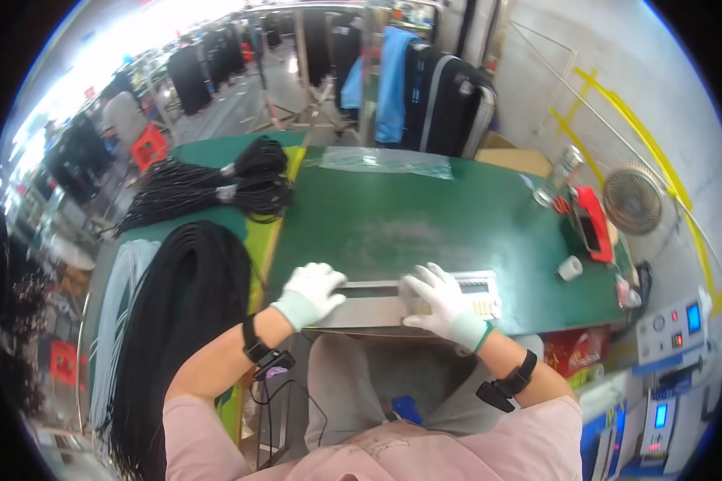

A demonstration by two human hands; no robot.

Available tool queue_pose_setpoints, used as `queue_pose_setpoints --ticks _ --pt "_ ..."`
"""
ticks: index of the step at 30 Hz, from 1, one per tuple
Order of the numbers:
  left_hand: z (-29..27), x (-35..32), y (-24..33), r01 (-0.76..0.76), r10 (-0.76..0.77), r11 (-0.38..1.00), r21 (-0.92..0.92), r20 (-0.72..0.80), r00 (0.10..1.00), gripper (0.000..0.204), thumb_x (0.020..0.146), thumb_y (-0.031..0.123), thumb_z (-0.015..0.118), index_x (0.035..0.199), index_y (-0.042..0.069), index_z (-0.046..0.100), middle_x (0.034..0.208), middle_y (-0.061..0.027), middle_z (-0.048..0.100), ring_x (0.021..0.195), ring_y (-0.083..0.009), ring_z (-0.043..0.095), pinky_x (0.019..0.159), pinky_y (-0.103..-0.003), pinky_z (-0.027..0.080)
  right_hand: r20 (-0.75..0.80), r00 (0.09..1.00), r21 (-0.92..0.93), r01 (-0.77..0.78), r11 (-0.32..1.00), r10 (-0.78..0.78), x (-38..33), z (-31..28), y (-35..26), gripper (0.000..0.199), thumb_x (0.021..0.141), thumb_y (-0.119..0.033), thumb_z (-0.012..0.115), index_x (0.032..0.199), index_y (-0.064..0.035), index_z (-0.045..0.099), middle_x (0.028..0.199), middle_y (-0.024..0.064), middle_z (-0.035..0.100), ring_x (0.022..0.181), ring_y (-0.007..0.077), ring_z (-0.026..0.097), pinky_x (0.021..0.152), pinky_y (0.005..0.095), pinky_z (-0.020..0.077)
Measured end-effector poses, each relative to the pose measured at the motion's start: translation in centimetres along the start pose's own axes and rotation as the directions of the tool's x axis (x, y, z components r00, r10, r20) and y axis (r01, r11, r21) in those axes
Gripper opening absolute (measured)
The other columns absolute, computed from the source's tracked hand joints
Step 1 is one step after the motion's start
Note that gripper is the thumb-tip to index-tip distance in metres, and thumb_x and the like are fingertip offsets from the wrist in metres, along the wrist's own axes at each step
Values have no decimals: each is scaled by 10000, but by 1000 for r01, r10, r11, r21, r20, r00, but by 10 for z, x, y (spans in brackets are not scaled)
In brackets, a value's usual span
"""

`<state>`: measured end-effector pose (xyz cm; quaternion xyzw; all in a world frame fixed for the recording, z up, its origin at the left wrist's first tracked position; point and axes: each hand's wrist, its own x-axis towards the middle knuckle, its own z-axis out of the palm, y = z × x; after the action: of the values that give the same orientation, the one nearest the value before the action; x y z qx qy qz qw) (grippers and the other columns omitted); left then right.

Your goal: The recorder organizes bundles of black wires, places them into a specialized jig, and processes them through an industrial machine.

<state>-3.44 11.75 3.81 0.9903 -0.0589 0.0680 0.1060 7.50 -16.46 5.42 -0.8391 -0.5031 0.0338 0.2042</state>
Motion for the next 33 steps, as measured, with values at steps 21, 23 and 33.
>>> queue_pose_setpoints --ticks 21,23,33 --pt "-12 -117 93 302 -318 908 -291 -5 948 444 822 264 686 1227 106 599 1005 -134 657 930 -326 624 812 -393 508 -297 949 -102 78 992 -106 25 29 101 442 802 -221 690 1223 -104 625 1303 177 548 1206 369 484 1034 454 363" --pt "-33 -135 83 263 -305 945 -193 -233 923 390 817 239 691 1171 83 632 1011 -138 658 927 -325 619 822 -384 503 -312 949 -10 -42 999 36 23 30 103 422 827 -197 667 1224 -63 616 1288 156 571 1226 347 482 1054 425 365" --pt "-16 -189 78 416 -781 509 -753 -200 592 293 824 111 706 1103 39 653 1025 -108 668 1013 -230 629 905 -361 468 -335 939 174 -27 984 84 20 29 108 365 850 -178 654 1184 -33 630 1234 135 614 1239 306 496 1069 391 369"
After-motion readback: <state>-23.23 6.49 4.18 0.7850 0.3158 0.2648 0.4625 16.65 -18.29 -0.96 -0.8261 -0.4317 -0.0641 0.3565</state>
